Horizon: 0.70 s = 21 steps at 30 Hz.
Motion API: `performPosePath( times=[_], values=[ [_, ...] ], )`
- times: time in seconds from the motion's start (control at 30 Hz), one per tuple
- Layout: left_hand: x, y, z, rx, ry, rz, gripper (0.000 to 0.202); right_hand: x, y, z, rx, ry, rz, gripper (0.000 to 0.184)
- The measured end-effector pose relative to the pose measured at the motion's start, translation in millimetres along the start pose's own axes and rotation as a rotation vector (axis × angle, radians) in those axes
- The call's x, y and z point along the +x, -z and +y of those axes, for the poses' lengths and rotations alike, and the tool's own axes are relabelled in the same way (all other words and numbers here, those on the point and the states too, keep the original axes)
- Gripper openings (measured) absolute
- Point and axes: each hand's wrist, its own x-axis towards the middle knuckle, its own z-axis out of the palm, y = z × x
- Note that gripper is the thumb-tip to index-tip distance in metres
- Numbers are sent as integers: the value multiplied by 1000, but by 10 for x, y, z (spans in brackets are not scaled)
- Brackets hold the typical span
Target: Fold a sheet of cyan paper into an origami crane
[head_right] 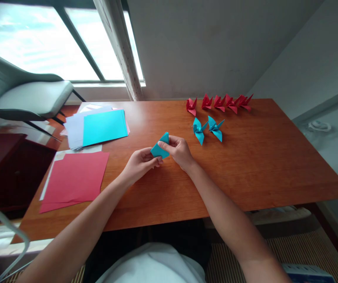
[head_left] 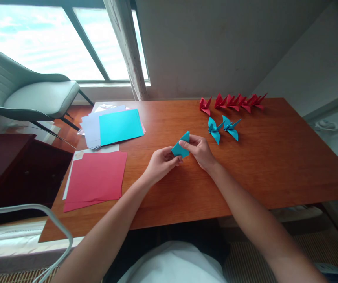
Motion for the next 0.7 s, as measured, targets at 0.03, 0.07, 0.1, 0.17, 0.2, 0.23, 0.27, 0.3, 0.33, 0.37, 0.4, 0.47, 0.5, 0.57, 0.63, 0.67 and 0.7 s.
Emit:
performPosePath(
  times=[0.03,0.07,0.1,0.17,0.2,0.23,0.27,0.3,0.33,0.37,0.4,0.47,0.5,0.57,0.63,0.67,0.7],
  values=[
    [-1,-2,2,1,2,-1,29,0,0,0,-1,2,3,34],
    [-1,-1,3,2,4,1,31,0,-2,0,-5,5,8,34],
    [-2,1,2,3,6,4,32,-1,-4,-1,-11,9,10,34],
    [-4,11,-3,9,10,19,35,-2,-9,0,-26,18,3,35],
    [-6,17,-5,12,12,28,35,-3,-12,3,-30,21,-6,36],
    [-7,23,-7,16,14,38,36,-3,-13,7,-31,22,-17,36],
    [-8,28,-9,20,16,48,36,-3,-14,12,-32,22,-28,36],
    [-9,31,-9,23,17,55,37,-2,-13,16,-34,24,-33,37],
    [-8,31,-8,26,19,59,37,-1,-9,20,-39,26,-29,37],
    [-7,29,-5,27,20,59,37,1,-3,23,-47,29,-15,37],
    [-4,24,0,28,23,57,37,2,5,23,-56,33,6,38],
    [4,10,13,28,30,42,37,5,26,16,-67,43,58,38],
    [9,2,21,26,34,32,38,5,39,9,-69,44,79,38],
    [17,-11,35,22,39,13,38,6,62,-6,-63,39,99,37],
    [20,-19,42,18,40,-3,39,7,82,-16,-48,33,101,36],
    [19,-20,42,17,40,-10,39,7,88,-17,-41,33,100,37],
    [18,-21,39,16,40,-16,39,7,92,-17,-34,37,101,38]
  ],
)
